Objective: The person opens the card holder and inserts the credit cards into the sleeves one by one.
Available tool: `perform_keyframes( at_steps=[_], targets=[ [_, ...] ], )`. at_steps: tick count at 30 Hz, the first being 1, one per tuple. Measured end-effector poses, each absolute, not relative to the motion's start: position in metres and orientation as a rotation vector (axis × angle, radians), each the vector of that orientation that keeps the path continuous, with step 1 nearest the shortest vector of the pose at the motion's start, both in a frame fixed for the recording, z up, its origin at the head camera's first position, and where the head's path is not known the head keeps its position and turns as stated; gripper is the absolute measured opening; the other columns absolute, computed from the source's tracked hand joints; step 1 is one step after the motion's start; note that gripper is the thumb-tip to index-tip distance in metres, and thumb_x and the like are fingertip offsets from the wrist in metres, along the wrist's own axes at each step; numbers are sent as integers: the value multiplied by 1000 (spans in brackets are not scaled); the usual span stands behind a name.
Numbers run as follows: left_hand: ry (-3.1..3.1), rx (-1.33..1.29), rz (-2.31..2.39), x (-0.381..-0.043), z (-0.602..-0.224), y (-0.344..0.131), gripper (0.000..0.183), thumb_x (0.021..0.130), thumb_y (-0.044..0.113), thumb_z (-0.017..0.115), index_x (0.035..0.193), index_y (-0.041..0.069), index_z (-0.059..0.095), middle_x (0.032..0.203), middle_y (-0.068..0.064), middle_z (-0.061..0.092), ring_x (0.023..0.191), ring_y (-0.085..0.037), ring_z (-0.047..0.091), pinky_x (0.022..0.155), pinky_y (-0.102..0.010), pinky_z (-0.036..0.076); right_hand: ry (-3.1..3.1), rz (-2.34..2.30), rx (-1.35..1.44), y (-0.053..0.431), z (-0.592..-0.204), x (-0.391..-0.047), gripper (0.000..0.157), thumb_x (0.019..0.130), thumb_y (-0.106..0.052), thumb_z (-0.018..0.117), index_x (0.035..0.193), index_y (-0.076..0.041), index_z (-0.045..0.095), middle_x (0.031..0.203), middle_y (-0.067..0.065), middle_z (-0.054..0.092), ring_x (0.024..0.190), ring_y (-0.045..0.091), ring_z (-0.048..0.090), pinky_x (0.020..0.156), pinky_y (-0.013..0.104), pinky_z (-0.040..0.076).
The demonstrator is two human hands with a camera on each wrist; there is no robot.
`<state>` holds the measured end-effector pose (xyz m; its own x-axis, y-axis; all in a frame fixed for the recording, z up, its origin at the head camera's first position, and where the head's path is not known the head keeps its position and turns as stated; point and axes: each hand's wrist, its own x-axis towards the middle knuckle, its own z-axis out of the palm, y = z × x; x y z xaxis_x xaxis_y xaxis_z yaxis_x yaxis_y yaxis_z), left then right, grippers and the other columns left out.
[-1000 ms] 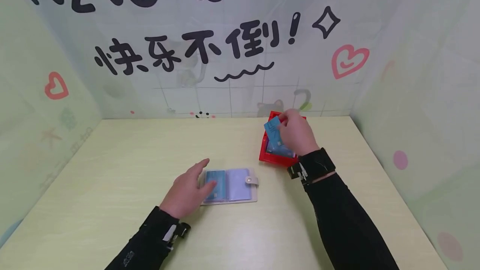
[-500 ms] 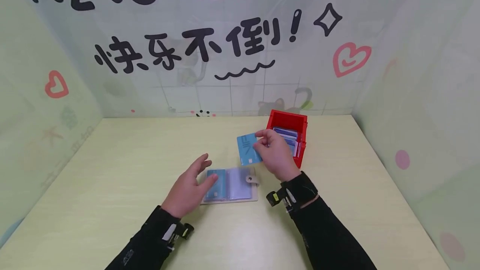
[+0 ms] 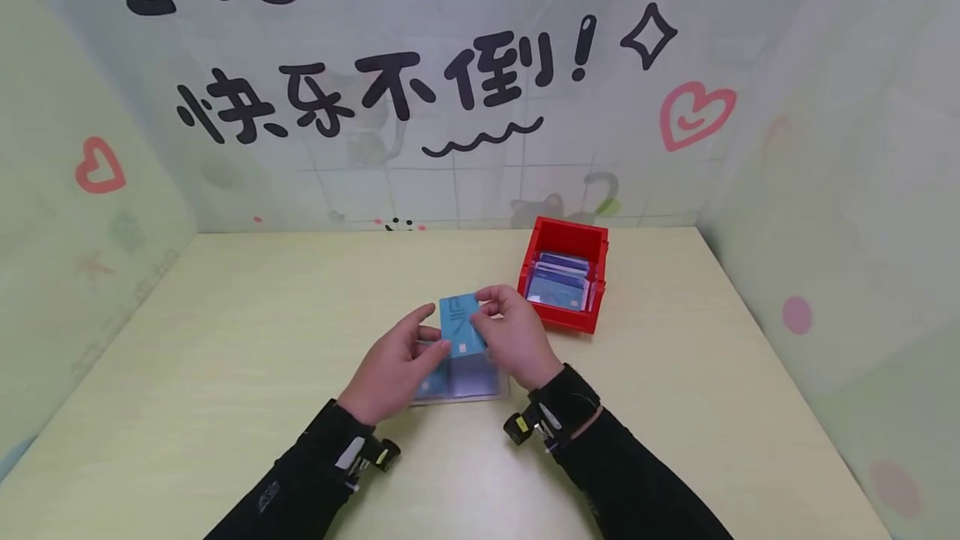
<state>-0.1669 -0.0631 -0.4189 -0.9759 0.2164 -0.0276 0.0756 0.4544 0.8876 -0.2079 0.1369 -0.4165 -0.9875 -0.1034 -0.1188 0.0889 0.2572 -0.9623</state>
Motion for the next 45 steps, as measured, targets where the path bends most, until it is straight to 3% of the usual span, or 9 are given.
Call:
perform_keyframes(
  at_steps=[11,18,25,30,45],
  targets=[
    [2574,218,1587,-171,-425,-64,63,103,23,69,158,5,44,107,-7,74,86,-15,71,77,-30,58,2343,-1784,-90,134,-422,-205,35,103,-12,67,137,-11,60,110,13,62,88,23,60,71,26,56],
    [2583,150,1557,-176,-425,-72,60,104,20,65,159,6,44,101,-5,73,79,-16,74,80,-31,57,2473,-1578,-178,148,-421,-203,40,102,-12,68,141,-8,60,122,11,71,107,25,70,93,36,63],
    [2631,105,1421,-179,-426,-79,61,105,18,63,161,9,41,90,-3,71,76,-17,70,66,-31,48,2609,-1233,-235,162,-420,-205,49,95,-12,77,142,-10,64,131,8,70,118,27,66,91,38,63],
    [2674,119,1335,-178,-426,-80,58,104,15,61,159,6,44,78,-2,64,70,-16,62,65,-31,44,2611,-1042,-275,163,-425,-207,52,92,-17,82,142,-14,66,133,4,70,124,28,64,92,39,63],
    [2703,105,1205,-176,-425,-80,56,99,13,65,153,5,53,74,-1,56,60,-17,51,55,-28,36,2625,-851,-286,158,-421,-203,59,89,-15,85,144,-12,65,130,3,71,114,21,66,99,40,61]
  ],
)
